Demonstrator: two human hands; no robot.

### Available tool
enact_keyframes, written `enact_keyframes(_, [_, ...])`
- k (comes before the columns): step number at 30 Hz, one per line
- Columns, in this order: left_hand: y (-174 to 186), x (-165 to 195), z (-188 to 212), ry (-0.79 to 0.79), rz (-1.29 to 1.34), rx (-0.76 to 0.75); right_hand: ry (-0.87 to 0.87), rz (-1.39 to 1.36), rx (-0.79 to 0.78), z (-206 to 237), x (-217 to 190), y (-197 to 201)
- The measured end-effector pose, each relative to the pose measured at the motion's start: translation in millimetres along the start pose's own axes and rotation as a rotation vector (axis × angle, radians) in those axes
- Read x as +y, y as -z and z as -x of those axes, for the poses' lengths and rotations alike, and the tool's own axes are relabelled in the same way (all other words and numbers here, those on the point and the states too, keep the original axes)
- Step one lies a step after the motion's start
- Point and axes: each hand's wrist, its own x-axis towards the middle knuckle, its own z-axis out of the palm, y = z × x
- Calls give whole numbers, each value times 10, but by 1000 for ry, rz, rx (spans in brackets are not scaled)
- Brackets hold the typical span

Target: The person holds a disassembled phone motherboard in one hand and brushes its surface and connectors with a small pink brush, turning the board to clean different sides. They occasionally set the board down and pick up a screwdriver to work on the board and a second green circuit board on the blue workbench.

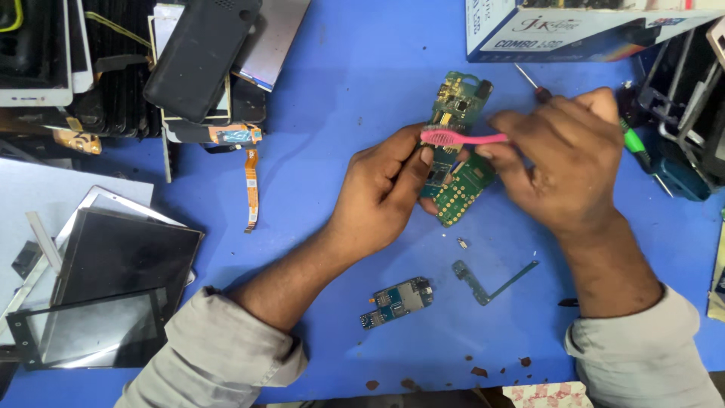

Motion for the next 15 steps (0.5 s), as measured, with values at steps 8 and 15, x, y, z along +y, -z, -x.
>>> enact_keyframes(8, [13, 43, 10, 33, -99, -40, -60, 64, 50, -83, 93, 136])
enact_keyframes(15, [-5, 47, 6, -54, -188, 5, 74, 39, 42, -115, -79, 49])
